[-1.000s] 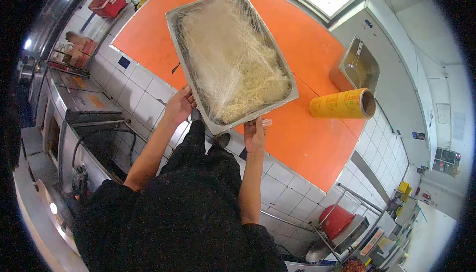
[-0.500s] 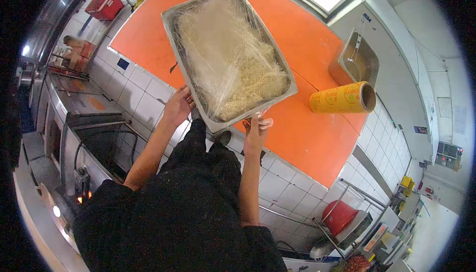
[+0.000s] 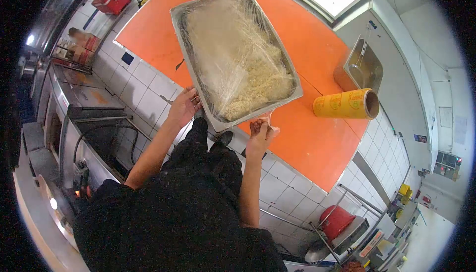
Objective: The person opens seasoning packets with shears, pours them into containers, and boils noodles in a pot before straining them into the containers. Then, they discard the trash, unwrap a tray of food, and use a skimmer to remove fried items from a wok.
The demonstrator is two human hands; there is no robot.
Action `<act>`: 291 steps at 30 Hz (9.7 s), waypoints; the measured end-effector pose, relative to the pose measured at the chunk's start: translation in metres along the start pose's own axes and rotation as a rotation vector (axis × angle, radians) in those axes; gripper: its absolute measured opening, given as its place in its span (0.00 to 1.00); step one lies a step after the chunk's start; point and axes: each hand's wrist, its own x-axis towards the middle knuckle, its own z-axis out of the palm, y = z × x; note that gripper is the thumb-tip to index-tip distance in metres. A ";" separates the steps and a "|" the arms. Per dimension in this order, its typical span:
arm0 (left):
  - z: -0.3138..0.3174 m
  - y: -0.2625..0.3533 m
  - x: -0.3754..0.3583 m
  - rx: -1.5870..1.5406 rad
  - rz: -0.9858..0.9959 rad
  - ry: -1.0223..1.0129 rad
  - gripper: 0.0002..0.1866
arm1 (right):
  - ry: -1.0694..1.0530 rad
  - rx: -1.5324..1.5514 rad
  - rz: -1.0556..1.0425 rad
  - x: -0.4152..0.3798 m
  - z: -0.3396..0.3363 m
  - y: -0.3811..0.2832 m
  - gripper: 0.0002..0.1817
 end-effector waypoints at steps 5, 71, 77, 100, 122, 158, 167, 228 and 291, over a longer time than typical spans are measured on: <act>0.002 -0.002 -0.001 0.002 -0.009 -0.026 0.13 | -0.004 -0.178 0.036 -0.010 0.030 -0.017 0.05; -0.011 -0.082 -0.050 -0.162 -0.168 -0.184 0.14 | -0.350 -0.058 0.399 -0.054 0.005 0.032 0.06; -0.009 -0.079 -0.064 -0.016 -0.087 -0.208 0.08 | -0.386 -0.261 0.314 -0.051 0.006 0.031 0.05; 0.040 -0.015 -0.080 0.145 -0.221 -0.093 0.09 | -0.334 -0.476 0.464 -0.059 0.031 -0.033 0.08; 0.095 0.131 0.155 2.016 1.073 -0.477 0.37 | 0.068 -1.961 -0.416 0.199 0.157 -0.145 0.15; 0.095 0.023 0.014 2.192 0.338 -0.204 0.09 | -0.638 -1.335 0.074 0.076 0.102 -0.062 0.11; 0.142 0.038 -0.020 1.784 0.644 -0.016 0.12 | -0.749 -0.559 0.546 0.098 0.099 -0.036 0.12; -0.142 0.051 -0.346 0.934 0.527 2.117 0.07 | -1.669 -0.941 1.875 -0.349 0.317 0.277 0.18; -0.286 0.240 -0.280 1.021 0.477 2.130 0.04 | -1.952 -0.571 1.646 -0.358 0.496 0.441 0.21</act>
